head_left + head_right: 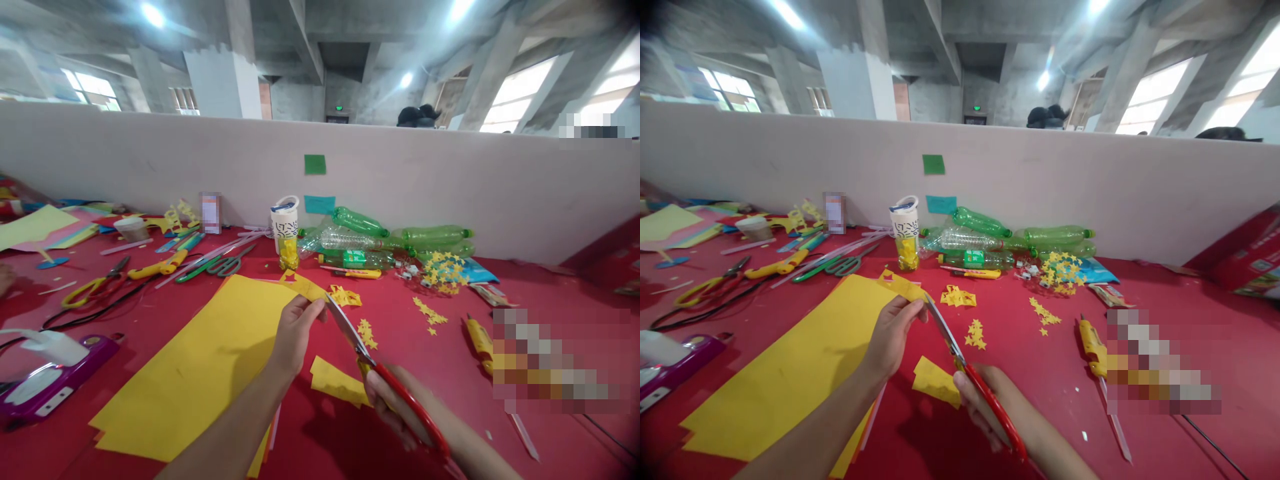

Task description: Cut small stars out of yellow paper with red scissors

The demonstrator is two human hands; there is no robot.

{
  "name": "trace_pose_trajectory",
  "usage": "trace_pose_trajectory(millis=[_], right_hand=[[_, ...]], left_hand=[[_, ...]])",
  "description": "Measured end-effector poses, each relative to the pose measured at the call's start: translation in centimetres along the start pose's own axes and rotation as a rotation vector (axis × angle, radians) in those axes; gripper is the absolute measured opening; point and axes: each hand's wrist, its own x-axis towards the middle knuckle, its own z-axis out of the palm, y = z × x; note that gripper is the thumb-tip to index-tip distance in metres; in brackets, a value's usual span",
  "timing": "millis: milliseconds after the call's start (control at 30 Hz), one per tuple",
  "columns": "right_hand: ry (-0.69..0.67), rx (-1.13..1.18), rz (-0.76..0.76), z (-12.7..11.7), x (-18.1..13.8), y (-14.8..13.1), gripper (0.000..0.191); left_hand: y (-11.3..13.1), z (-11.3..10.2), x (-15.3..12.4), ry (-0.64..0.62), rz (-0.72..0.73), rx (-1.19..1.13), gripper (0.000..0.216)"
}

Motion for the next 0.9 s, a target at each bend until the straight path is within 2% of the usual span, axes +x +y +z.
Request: trace_pose_trajectory(millis=[367, 900], right_hand=[[-0.017, -0.017, -0.018, -0.2, 0.1, 0.6, 0.047], [-0.017, 0.012, 0.016, -0.1, -0.1, -0.6, 0.048]], left_hand=[[-0.2, -0.2, 0.1, -0.004, 0.011, -0.001, 0.016], [-0.6, -0.4, 0.2, -0.048, 0.003, -0.011, 0.015]])
